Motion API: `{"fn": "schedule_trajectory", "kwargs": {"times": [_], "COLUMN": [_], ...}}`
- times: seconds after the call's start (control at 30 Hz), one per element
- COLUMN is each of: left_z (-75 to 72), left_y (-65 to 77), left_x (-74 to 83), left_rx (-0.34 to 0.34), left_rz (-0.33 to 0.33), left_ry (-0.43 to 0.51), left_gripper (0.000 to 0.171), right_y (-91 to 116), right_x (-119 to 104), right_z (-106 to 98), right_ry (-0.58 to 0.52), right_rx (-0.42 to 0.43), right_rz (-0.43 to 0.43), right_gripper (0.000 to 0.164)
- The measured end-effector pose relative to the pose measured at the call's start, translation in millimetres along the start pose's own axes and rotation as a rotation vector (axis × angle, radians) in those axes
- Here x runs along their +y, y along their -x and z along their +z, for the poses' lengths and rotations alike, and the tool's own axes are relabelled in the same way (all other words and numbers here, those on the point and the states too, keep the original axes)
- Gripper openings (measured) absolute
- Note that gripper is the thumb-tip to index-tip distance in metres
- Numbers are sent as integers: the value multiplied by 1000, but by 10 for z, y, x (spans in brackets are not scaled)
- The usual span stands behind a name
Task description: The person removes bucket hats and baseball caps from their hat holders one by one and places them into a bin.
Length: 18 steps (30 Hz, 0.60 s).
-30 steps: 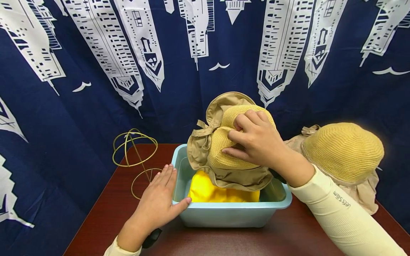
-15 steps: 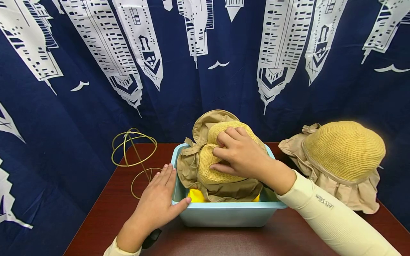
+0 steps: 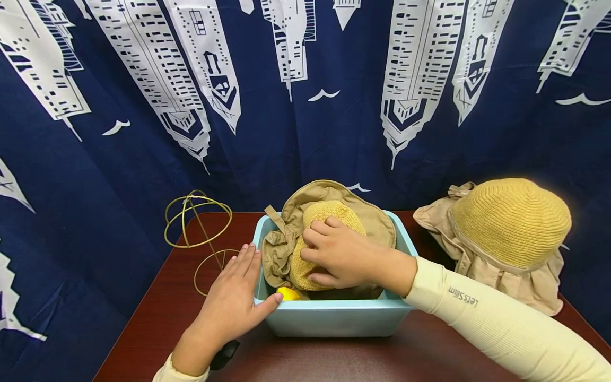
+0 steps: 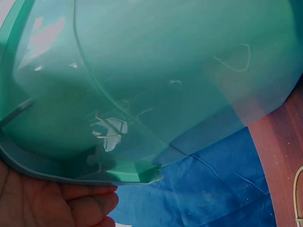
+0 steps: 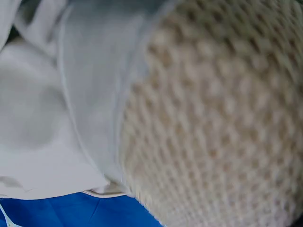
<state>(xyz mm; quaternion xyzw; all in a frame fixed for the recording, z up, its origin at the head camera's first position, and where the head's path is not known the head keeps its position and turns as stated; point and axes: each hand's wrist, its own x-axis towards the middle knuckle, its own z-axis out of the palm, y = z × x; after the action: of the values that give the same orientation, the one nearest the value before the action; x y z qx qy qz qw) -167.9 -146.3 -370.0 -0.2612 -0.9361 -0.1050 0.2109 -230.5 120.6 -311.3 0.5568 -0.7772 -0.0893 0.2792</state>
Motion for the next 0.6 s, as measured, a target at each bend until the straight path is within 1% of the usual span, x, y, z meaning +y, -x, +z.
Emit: {"fn": "schedule_trajectory", "kwargs": {"times": [0.17,0.27,0.37,0.5,0.6], "left_z": [1,2,7,17,15], "left_y": [-2,0,4,8,6], "left_x": [-2,-1,4,4,3], "left_rx": [-4,1,3,3,3], "left_rz": [-1,0,1,-3,-4], "left_ry": [-4,-3,-5,-3,-3], "left_gripper": [89,89,89,89,89], "right_y": [54,85,101,95,96], "right_x": [-20,-14,5,69,155], "right_z": [4,-38,-134,-308,-420], "right_ry": [-24,-47,-73,-98,-92], "right_rx": [-72,-85,-72,-21,19], "right_rz": [12,20,16,16,30], "right_gripper": [38,39,41,48,53]}}
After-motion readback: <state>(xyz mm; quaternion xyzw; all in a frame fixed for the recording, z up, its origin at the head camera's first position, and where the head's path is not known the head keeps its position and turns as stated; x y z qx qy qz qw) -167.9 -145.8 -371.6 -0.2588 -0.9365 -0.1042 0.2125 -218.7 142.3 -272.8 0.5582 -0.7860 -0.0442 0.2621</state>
